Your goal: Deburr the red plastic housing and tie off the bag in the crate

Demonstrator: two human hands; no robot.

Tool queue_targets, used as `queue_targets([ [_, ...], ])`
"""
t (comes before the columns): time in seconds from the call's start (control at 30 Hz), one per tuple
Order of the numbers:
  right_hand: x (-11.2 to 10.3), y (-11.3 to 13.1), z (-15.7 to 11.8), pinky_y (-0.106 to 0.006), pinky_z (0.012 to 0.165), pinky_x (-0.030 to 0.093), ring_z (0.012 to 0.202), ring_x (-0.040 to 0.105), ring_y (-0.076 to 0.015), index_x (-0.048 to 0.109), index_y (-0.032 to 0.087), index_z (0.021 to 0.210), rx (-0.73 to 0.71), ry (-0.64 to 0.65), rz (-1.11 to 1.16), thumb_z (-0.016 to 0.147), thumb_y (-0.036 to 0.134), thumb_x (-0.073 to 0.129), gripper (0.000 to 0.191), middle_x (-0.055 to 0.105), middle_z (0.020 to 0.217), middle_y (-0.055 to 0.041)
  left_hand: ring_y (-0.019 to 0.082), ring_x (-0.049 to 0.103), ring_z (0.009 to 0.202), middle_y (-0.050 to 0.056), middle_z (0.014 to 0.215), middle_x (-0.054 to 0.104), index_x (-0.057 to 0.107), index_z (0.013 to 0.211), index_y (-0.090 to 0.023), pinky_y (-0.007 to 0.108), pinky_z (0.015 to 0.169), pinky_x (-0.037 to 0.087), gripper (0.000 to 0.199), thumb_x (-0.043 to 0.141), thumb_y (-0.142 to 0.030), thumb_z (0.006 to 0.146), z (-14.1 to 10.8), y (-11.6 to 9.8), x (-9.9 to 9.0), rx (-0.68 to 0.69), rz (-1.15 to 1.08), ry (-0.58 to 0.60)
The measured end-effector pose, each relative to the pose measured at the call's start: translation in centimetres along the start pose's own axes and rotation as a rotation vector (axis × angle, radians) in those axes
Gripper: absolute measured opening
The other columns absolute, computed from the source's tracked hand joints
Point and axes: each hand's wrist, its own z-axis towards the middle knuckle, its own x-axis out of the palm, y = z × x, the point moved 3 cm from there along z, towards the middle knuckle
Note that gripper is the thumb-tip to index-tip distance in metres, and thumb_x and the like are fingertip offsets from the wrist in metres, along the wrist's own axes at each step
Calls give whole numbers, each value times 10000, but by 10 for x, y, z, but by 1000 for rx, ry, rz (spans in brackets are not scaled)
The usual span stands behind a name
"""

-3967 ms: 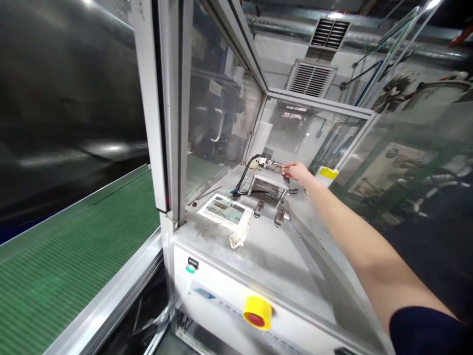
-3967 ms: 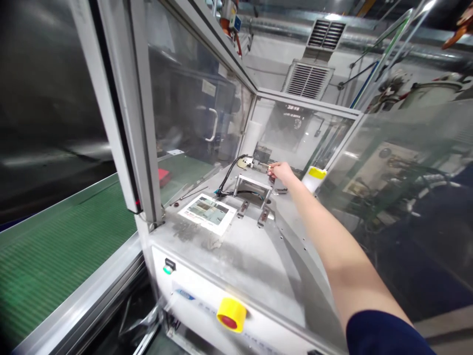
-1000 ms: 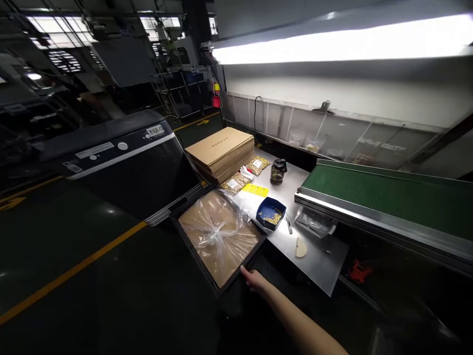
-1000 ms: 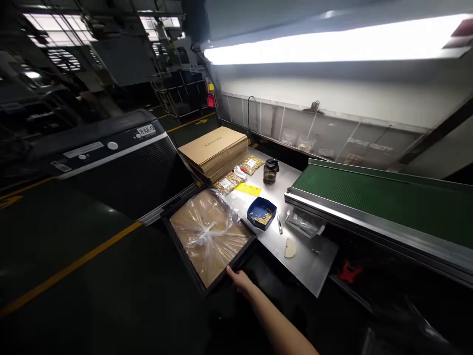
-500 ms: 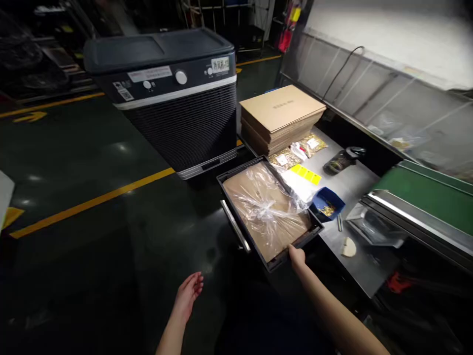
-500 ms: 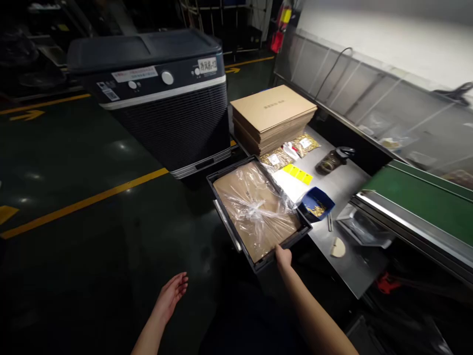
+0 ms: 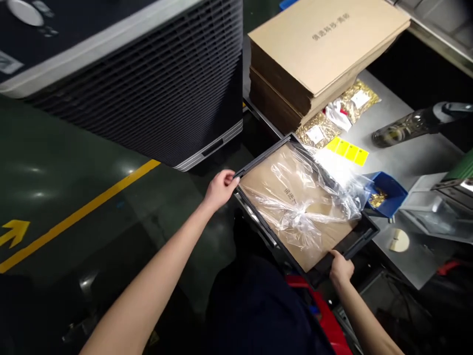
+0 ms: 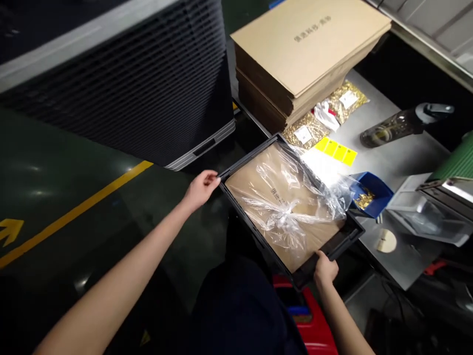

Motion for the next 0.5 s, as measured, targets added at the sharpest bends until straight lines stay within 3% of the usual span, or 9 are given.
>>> queue_targets([
  [0.1, 0, 1, -7, -397, 860, 602, 986, 705, -221, 686, 144, 1120, 51, -77, 50, 960, 397, 704, 300, 715, 1105, -53, 304, 450, 1429, 148, 1546, 477, 513, 1457, -196, 440, 1214, 318, 588, 692, -346, 917, 92, -34, 30, 143, 201, 109],
  [0.13, 0, 1, -9, -403, 873, 599, 993, 706, -225, 692, 142, 1105, 58, -97, 66, 955, 394, 711, 294, 719, 1097, -51, 341, 403, 1466, 184, 1581, 433, 474, 1491, -161, 472, 1224, 292, 657, 707, -353, 907, 115, -38, 42, 158, 262, 154],
  [0.2, 0, 3, -11, -423, 908, 590, 1022, 703, -234, 699, 140, 1092, 68, -124, 93, 941, 382, 729, 286, 723, 1101, -52, 386, 457, 1424, 234, 1514, 512, 508, 1456, -102, 497, 1185, 343, 693, 747, -398, 877, 151, -39, 68, 155, 365, 270],
  [0.27, 1, 5, -8, -434, 921, 590, 1034, 702, -235, 698, 141, 1113, 77, -127, 124, 935, 369, 739, 292, 723, 1123, -58, 381, 585, 1295, 225, 1330, 663, 624, 1318, -86, 467, 1102, 435, 611, 773, -454, 853, 175, -35, 92, 138, 439, 383],
  [0.33, 2, 9, -2, -422, 895, 604, 1006, 711, -220, 688, 145, 1161, 87, -106, 165, 939, 355, 737, 310, 724, 1142, -66, 354, 644, 1207, 204, 1218, 718, 679, 1213, -93, 441, 1048, 478, 533, 767, -481, 859, 193, -34, 114, 136, 480, 447],
  [0.5, -8, 27, 3, -369, 786, 626, 889, 730, -201, 674, 131, 1209, 56, -54, 238, 929, 285, 745, 328, 737, 1133, -104, 266, 637, 1190, 144, 1316, 660, 624, 1286, -135, 502, 1054, 498, 440, 648, -444, 975, 214, -46, 150, 135, 487, 475],
])
